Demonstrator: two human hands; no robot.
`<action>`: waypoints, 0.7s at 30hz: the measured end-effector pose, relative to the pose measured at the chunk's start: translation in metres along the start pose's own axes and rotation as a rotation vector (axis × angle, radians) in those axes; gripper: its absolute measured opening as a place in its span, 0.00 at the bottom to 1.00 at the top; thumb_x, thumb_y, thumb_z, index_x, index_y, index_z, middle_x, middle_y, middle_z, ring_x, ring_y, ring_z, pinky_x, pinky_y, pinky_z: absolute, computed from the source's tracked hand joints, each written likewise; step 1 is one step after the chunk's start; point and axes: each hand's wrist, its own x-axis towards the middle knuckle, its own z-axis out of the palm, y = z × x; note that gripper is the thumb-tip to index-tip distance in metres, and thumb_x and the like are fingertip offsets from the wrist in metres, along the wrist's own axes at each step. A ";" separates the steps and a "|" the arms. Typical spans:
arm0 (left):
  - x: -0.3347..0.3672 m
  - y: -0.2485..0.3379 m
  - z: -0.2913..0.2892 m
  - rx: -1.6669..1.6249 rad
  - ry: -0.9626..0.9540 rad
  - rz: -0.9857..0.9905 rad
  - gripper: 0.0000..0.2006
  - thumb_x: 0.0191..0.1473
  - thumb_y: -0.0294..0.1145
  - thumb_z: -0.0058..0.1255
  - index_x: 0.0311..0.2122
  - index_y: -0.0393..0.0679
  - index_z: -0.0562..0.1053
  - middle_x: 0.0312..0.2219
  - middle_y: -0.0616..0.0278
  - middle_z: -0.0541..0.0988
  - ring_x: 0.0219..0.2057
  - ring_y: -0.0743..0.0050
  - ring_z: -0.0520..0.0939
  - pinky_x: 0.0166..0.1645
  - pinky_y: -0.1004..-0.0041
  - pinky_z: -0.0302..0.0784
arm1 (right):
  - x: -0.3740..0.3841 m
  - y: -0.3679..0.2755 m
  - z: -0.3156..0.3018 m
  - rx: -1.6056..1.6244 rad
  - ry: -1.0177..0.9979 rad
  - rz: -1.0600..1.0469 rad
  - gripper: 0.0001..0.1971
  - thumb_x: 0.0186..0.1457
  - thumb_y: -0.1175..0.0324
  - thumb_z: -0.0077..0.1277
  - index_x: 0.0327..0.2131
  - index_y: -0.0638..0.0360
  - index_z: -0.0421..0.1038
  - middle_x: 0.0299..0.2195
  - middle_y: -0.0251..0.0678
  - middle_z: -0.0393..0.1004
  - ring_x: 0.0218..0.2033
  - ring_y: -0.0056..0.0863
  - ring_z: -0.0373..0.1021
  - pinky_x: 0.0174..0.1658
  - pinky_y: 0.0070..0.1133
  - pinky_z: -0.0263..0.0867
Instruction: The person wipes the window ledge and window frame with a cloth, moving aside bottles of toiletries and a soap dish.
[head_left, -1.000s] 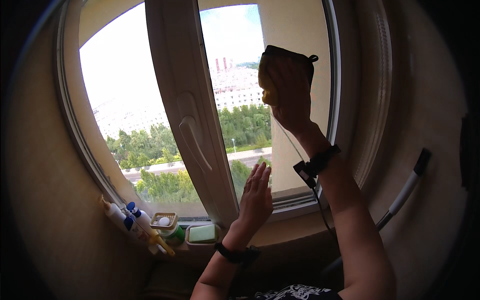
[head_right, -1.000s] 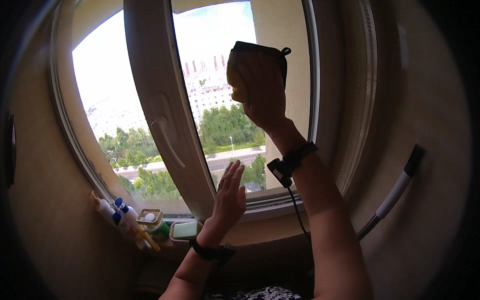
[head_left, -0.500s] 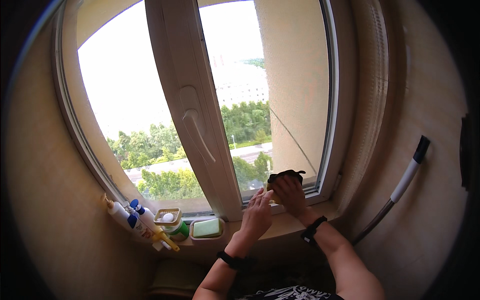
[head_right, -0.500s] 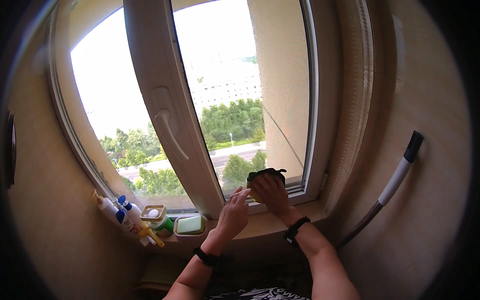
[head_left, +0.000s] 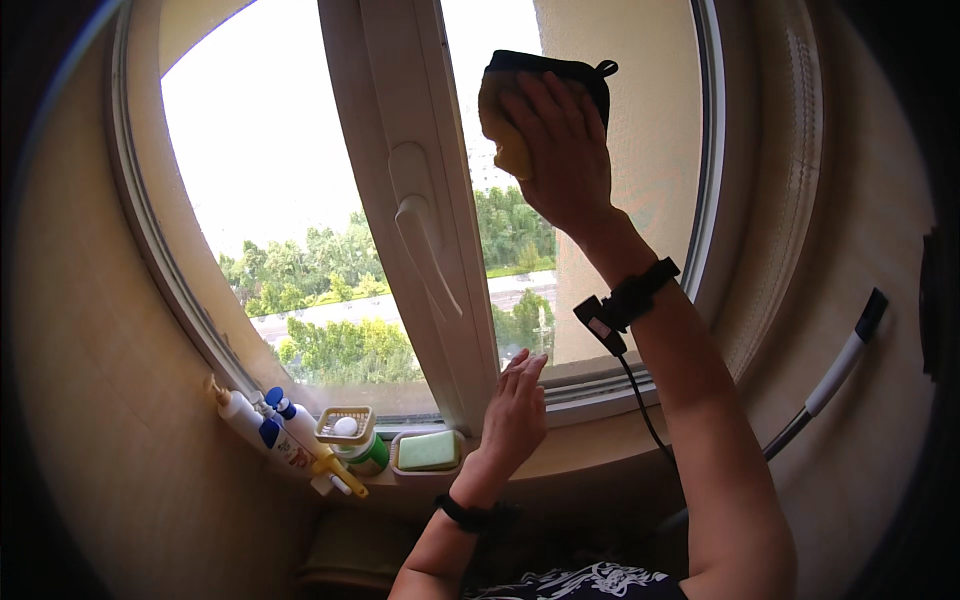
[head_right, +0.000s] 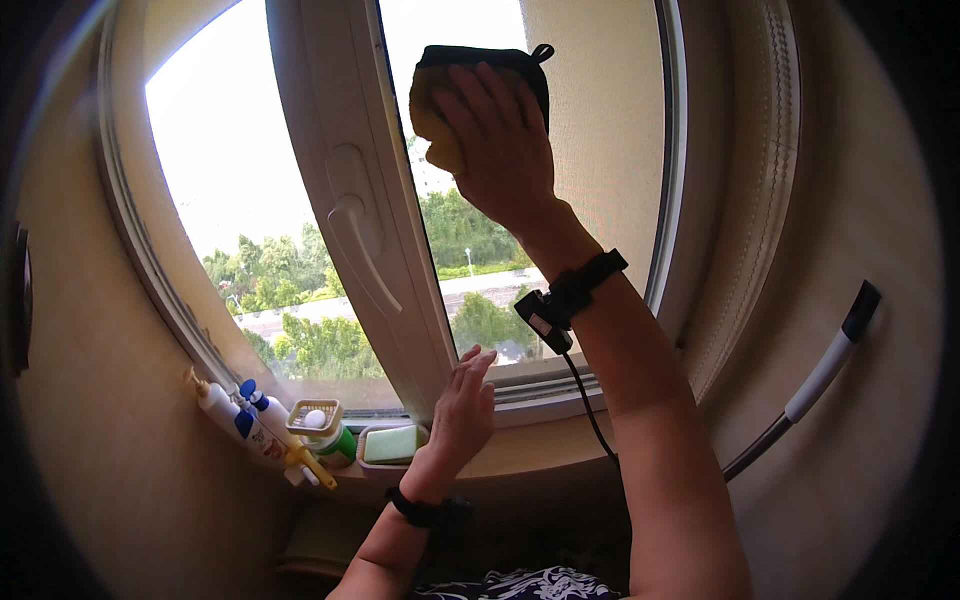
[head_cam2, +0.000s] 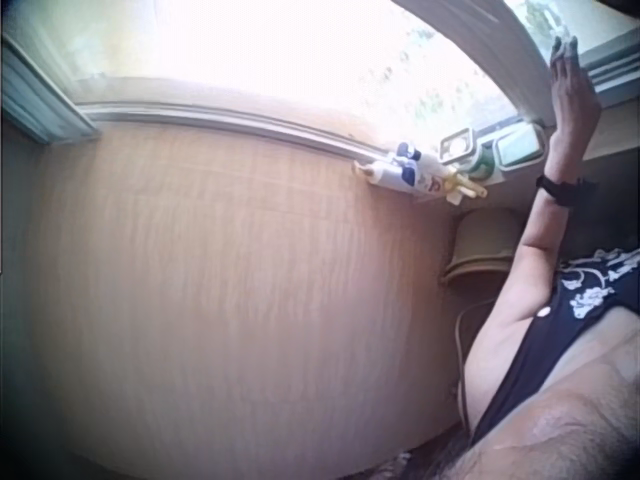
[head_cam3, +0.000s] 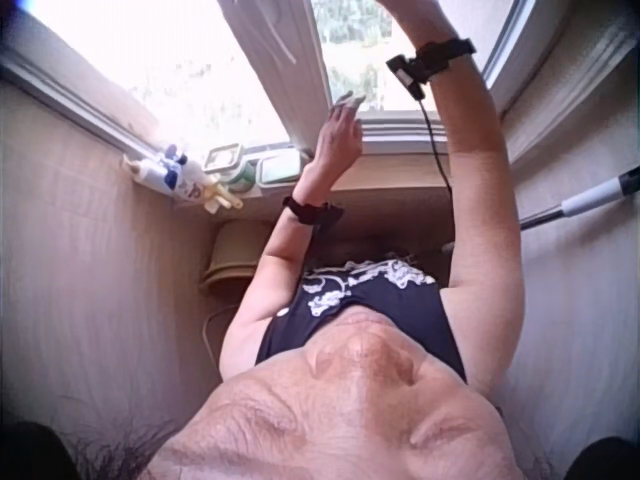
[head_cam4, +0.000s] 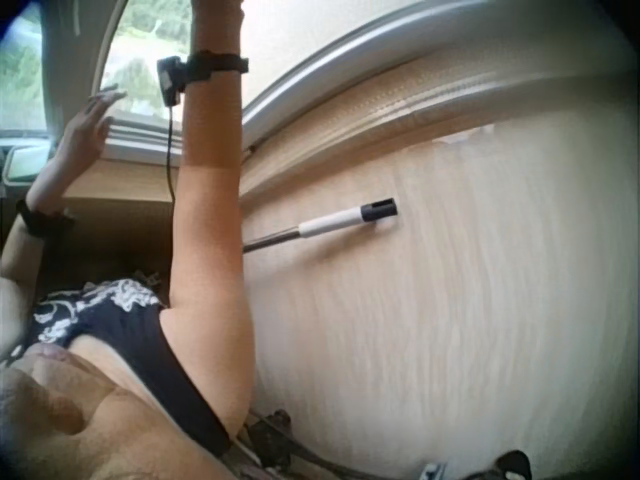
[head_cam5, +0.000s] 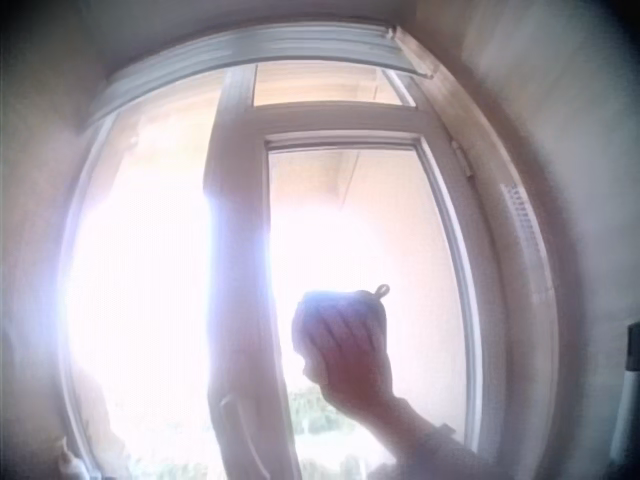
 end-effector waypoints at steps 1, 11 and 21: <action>-0.002 -0.003 -0.003 -0.005 0.009 -0.022 0.21 0.55 0.19 0.44 0.56 0.37 0.65 0.50 0.44 0.72 0.59 0.46 0.69 0.61 0.56 0.67 | -0.002 -0.007 0.001 0.008 -0.006 0.004 0.31 0.50 0.62 0.61 0.57 0.51 0.63 0.60 0.36 0.61 0.63 0.38 0.56 0.66 0.41 0.48; -0.019 -0.007 0.003 -0.021 0.062 -0.072 0.23 0.54 0.17 0.44 0.56 0.39 0.65 0.48 0.45 0.74 0.54 0.45 0.74 0.56 0.57 0.72 | -0.217 -0.098 -0.061 0.152 -0.484 -0.007 0.22 0.51 0.61 0.51 0.52 0.44 0.71 0.55 0.30 0.66 0.59 0.31 0.60 0.59 0.32 0.57; -0.069 0.005 -0.010 -0.092 -0.048 -0.221 0.17 0.56 0.17 0.43 0.52 0.40 0.69 0.41 0.49 0.79 0.44 0.50 0.81 0.46 0.62 0.78 | -0.286 -0.136 -0.129 0.538 -0.570 0.429 0.22 0.51 0.72 0.53 0.52 0.49 0.69 0.56 0.35 0.68 0.59 0.38 0.64 0.61 0.33 0.59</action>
